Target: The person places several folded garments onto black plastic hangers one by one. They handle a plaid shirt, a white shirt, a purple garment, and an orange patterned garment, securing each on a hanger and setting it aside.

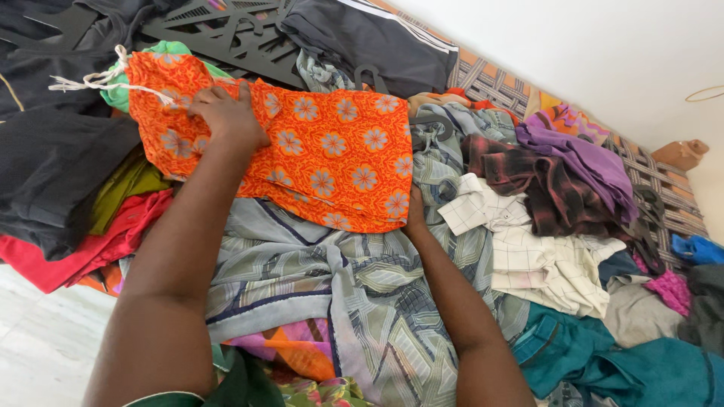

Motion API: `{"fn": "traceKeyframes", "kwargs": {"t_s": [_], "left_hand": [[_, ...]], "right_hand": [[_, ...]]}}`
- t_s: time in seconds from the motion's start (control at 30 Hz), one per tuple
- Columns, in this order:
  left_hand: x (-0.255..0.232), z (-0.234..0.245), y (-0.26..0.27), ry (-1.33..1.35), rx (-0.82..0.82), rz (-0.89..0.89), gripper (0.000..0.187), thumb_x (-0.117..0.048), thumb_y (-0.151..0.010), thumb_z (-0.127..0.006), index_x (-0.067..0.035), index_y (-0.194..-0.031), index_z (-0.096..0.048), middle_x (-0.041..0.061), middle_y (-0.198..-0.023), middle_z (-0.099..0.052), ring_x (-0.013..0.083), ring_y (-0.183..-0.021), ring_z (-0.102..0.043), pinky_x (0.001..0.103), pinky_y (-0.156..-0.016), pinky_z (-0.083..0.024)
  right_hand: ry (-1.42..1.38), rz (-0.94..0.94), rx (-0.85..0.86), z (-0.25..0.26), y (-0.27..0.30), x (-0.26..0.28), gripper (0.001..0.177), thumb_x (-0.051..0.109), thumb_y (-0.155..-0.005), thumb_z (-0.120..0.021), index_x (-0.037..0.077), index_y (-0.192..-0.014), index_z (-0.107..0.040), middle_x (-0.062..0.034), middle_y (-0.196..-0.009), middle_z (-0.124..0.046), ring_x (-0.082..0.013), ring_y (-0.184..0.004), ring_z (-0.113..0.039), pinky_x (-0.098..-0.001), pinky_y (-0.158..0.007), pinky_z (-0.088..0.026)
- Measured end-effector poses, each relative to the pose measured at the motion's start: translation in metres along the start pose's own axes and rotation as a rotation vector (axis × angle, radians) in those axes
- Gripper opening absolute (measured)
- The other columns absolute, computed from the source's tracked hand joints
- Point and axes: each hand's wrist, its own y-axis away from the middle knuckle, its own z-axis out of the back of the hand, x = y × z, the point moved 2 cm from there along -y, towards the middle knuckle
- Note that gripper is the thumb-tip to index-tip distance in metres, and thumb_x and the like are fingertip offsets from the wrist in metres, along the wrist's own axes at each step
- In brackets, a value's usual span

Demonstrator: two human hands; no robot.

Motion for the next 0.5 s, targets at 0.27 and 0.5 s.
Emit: {"fn": "traceKeyframes", "kwargs": {"t_s": [0.27,0.5], "left_hand": [[0.014,0.01,-0.005,0.405,-0.247,-0.104,0.095,-0.033,-0.092,-0.061,-0.016,-0.17,-0.01,0.031,-0.155,-0.039,0.0453,-0.113,-0.063,0.053,-0.08,-0.056],[-0.001,0.016,0.013,0.074,-0.012,-0.109,0.137,-0.063,-0.072,-0.084,-0.023,-0.165,0.008,0.03,-0.149,-0.04,0.0436,-0.117,-0.059,0.051,-0.079,-0.056]], "right_hand": [[-0.08,-0.044,-0.034,-0.002,0.0,-0.001,0.035,0.019,-0.104,-0.048,-0.003,-0.127,-0.062,-0.0147,-0.12,-0.071,-0.0233,-0.101,-0.073,-0.0371,-0.089,-0.06],[-0.059,-0.024,-0.013,0.001,-0.001,-0.002,0.036,0.019,-0.105,-0.048,-0.005,-0.127,-0.062,-0.0159,-0.12,-0.071,-0.0236,-0.101,-0.072,-0.0372,-0.089,-0.059]]}}
